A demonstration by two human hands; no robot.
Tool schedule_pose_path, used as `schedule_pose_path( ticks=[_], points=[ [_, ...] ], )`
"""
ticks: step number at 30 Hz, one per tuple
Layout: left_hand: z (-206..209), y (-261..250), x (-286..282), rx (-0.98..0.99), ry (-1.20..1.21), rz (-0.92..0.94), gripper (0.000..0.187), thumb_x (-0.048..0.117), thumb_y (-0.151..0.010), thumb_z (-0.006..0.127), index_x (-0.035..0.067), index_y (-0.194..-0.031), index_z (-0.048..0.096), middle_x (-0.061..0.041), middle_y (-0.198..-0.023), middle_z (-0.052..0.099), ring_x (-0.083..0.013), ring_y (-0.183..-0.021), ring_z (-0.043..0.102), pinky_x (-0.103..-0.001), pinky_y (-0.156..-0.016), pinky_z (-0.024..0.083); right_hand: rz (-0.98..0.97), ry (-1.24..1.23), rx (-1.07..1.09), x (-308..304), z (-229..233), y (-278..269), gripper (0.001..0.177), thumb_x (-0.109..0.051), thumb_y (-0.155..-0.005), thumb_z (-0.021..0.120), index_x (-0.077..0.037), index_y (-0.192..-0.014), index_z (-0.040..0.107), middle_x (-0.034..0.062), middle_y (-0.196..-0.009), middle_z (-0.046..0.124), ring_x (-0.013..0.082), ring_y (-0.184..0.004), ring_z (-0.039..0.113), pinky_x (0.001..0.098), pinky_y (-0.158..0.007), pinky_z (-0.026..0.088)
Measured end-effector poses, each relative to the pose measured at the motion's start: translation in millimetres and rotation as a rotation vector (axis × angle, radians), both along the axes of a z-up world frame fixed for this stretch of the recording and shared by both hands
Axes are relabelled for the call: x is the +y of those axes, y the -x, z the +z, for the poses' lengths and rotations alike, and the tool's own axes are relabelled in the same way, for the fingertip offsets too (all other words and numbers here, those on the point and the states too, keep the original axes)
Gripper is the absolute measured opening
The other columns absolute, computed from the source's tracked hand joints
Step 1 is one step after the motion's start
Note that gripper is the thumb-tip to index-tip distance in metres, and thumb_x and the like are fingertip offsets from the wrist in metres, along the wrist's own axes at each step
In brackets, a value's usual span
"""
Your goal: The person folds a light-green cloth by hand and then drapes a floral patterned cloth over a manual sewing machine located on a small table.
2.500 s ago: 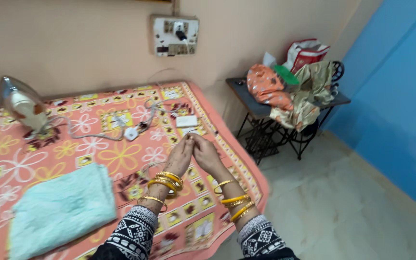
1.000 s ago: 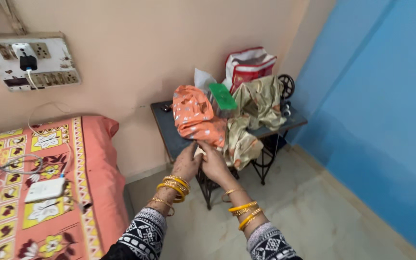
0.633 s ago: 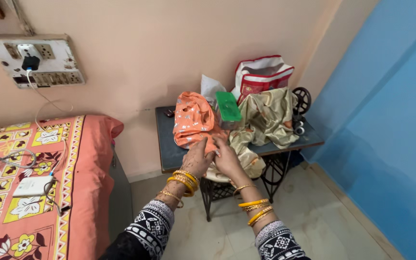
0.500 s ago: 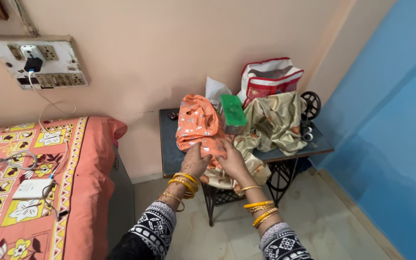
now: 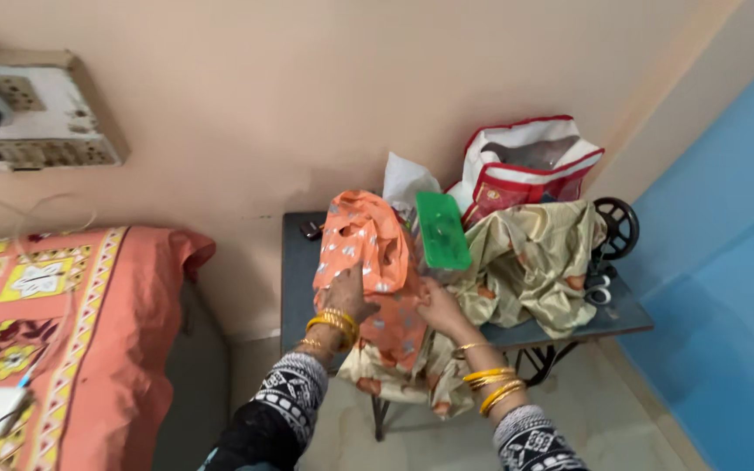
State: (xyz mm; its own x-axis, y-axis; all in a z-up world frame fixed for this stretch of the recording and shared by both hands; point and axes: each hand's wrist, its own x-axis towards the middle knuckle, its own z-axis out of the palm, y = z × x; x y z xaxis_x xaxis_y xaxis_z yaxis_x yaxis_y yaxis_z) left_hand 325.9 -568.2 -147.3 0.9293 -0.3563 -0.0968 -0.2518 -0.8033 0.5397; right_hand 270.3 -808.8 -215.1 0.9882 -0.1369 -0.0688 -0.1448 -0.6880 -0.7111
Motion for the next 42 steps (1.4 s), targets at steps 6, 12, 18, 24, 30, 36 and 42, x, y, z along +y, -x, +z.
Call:
schedule_pose_path(
  ticks=[6,12,18,24,30,36,42],
  points=[
    [-30,-10,-27,-0.125,-0.273,-0.03,0.09,0.029,-0.075,0.086,0.015,-0.15,0.037,-0.01,-0.15,0.044,-0.0339,-0.144,0.037,-0.068,-0.112,0.029,-0.087,-0.381,0.088,-6,-42,-40,0.064,-0.028,-0.093,0.069,-0.006,-0.148,0.043,0.0156,-0.126,0.071,0.0228,-0.114,0.069,0.0349,-0.093,0.056],
    [-24,-20,-28,0.037,-0.409,-0.136,0.091,0.03,-0.079,0.083,0.024,-0.155,0.035,-0.01,-0.157,0.039,-0.0358,-0.15,0.033,-0.067,-0.121,0.023,-0.082,-0.641,0.118,-2,-102,-90,0.064,-0.021,-0.092,0.069,-0.005,-0.148,0.043,0.0174,-0.126,0.07,0.0233,-0.111,0.068,0.036,-0.092,0.056],
    [-36,-6,-36,-0.076,-0.569,-0.329,0.11,0.025,-0.074,0.085,0.024,-0.161,0.017,-0.021,-0.166,0.014,-0.0455,-0.151,0.018,-0.071,-0.116,0.015,-0.144,-0.222,-0.242,-13,-58,-92,0.058,-0.015,-0.085,0.074,-0.005,-0.139,0.055,0.0165,-0.121,0.072,0.0307,-0.11,0.071,0.0378,-0.093,0.055],
    [-80,-14,-49,-0.462,-0.449,-0.54,0.079,0.02,-0.082,0.075,0.037,-0.15,0.039,-0.015,-0.16,0.027,-0.0453,-0.146,0.024,-0.072,-0.109,0.024,-0.177,0.279,-0.189,14,22,-68,0.061,-0.025,-0.085,0.076,-0.012,-0.141,0.056,0.0168,-0.133,0.058,0.0376,-0.13,0.053,0.0472,-0.11,0.045],
    [-62,-77,-24,0.029,-0.464,-0.324,0.045,0.015,-0.092,0.057,0.02,-0.137,0.057,-0.016,-0.132,0.062,-0.0361,-0.123,0.062,-0.047,-0.1,0.052,-0.296,0.462,-0.027,-39,33,-78,0.104,-0.054,-0.069,0.087,-0.013,-0.15,0.037,0.0223,-0.157,0.029,0.0463,-0.143,0.033,0.06,-0.114,0.028],
    [-86,-109,1,-0.215,-0.404,-0.12,0.028,0.013,-0.093,0.056,0.016,-0.117,0.07,-0.015,-0.113,0.07,-0.0351,-0.105,0.069,-0.05,-0.087,0.055,-0.397,0.22,0.204,-47,18,-94,0.122,-0.058,-0.062,0.086,-0.02,-0.16,0.025,0.0204,-0.166,0.02,0.0483,-0.143,0.034,0.0582,-0.113,0.036],
    [-77,-111,5,-0.162,-0.48,0.078,0.027,0.015,-0.091,0.06,0.017,-0.115,0.071,-0.011,-0.125,0.066,-0.031,-0.12,0.061,-0.055,-0.098,0.046,-0.241,-0.171,-0.195,-62,-55,-136,0.113,-0.048,-0.067,0.093,-0.009,-0.153,0.03,0.0215,-0.153,0.042,0.0436,-0.131,0.052,0.0553,-0.106,0.045]
  ],
)
